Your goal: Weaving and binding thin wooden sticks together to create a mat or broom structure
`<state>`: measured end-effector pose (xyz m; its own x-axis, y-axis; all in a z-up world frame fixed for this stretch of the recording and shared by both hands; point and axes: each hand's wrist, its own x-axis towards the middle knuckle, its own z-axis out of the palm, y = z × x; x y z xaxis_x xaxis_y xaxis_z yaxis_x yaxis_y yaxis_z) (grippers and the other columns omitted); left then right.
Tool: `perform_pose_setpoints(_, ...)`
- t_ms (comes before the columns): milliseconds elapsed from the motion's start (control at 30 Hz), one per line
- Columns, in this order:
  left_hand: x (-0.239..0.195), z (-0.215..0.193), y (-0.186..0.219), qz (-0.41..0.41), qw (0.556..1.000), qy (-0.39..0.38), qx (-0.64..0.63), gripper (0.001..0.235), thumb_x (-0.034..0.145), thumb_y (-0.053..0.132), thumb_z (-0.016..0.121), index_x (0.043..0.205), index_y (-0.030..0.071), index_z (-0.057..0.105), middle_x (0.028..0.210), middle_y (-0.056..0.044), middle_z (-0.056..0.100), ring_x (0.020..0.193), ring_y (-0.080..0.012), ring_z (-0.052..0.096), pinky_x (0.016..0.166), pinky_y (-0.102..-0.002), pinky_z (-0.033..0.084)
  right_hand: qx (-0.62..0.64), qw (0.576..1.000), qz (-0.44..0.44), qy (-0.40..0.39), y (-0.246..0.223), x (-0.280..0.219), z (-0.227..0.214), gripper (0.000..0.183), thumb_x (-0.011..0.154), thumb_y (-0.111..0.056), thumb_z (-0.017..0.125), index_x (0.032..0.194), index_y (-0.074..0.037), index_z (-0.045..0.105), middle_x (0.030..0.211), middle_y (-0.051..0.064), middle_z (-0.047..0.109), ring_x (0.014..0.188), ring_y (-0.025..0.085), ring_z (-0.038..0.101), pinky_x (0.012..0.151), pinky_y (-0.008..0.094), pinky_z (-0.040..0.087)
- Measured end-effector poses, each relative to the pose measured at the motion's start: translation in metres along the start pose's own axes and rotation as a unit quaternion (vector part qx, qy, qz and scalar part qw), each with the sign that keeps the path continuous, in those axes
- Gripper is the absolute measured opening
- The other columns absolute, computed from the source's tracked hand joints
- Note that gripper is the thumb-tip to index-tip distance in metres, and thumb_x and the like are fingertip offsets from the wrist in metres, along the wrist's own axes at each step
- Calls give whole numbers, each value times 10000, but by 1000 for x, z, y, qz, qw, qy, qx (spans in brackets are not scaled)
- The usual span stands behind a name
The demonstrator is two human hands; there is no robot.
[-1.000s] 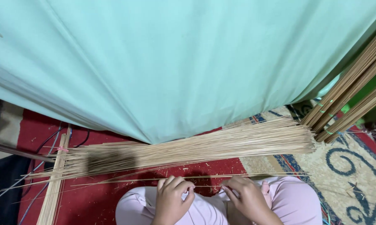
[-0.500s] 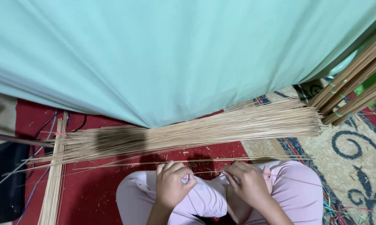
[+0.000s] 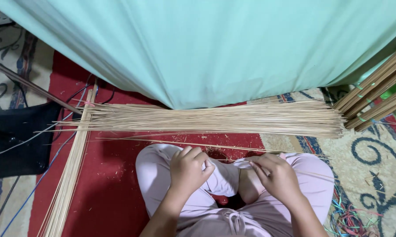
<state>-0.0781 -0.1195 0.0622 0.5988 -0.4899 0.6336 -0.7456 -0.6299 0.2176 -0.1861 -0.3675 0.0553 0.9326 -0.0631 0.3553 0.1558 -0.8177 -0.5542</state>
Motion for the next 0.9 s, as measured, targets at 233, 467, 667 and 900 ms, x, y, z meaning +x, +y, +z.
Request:
perform_pose_setpoints(233,14,-17,4,0,997,-33,-63,244,807,377,856,949,207,752,716,81,633,652,-185,642,556,-372,484,-9,999,3,32,-15,0,-24,116,937,-213,692,958,-131,770,772,22,684,695,211,663,647,333,498)
perform_pose_setpoints(467,18,-24,-2,30,986,-48,-155,68,902,220,753,968,203,744,737,26,672,691,-195,709,633,-329,567,-21,996,56,60,-28,0,-33,120,830,-114,773,936,-156,811,737,76,728,753,323,727,735,419,571)
perform_pose_setpoints(667,21,-33,0,12,984,-42,-173,52,889,187,759,937,203,745,734,23,684,708,-202,718,645,-329,574,-24,995,38,87,-28,-4,-30,133,827,-115,798,943,-178,811,725,44,694,721,292,700,721,391,561)
perform_pose_setpoints(900,23,-44,5,-33,961,-83,-263,90,976,158,677,1033,143,746,768,-46,725,765,-272,747,678,-364,595,-14,992,1,122,-40,-7,-40,112,866,-81,802,951,-152,811,716,52,670,672,295,667,704,397,551)
